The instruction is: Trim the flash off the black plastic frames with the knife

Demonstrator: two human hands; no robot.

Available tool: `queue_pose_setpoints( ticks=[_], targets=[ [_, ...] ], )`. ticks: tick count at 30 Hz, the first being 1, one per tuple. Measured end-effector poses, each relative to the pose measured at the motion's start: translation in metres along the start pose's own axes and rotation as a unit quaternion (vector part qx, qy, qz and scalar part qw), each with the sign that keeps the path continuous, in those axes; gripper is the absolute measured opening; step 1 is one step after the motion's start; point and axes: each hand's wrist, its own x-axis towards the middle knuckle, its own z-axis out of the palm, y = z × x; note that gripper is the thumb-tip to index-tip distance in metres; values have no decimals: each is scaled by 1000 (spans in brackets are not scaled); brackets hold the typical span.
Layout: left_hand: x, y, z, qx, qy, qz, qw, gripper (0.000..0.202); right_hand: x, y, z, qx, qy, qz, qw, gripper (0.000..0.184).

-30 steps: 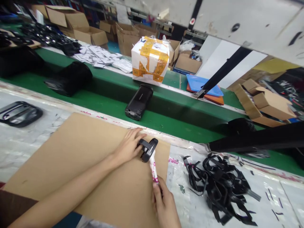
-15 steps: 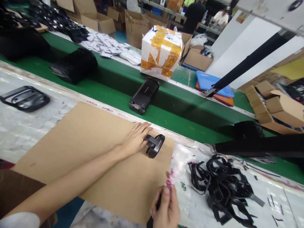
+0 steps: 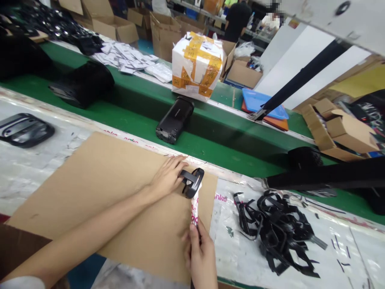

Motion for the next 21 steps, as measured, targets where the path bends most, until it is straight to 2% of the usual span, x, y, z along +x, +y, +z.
queue_pose_setpoints(
  ticks=[4, 7, 10, 13, 16, 21],
  targets=[
    [5, -2, -9, -73, 18, -13, 997, 44, 2, -4, -8, 28, 103, -66, 992, 65],
    [11, -1, -23, -146, 47, -48, 987, 41, 1, -12, -10, -14, 185, -152, 971, 59],
    [14, 4, -38, -171, 55, -63, 982, 41, 5, -24, -8, -46, 198, -214, 956, 49],
    [10, 11, -48, -225, -19, -117, 967, 47, 17, -34, -4, -52, 165, -246, 954, 49],
    [5, 18, -56, -321, -111, -155, 927, 46, 28, -40, 1, -70, 139, -260, 953, 52],
    [0, 29, -76, -464, -215, -99, 854, 37, 33, -45, -2, -78, 94, -276, 953, 38]
  ],
)
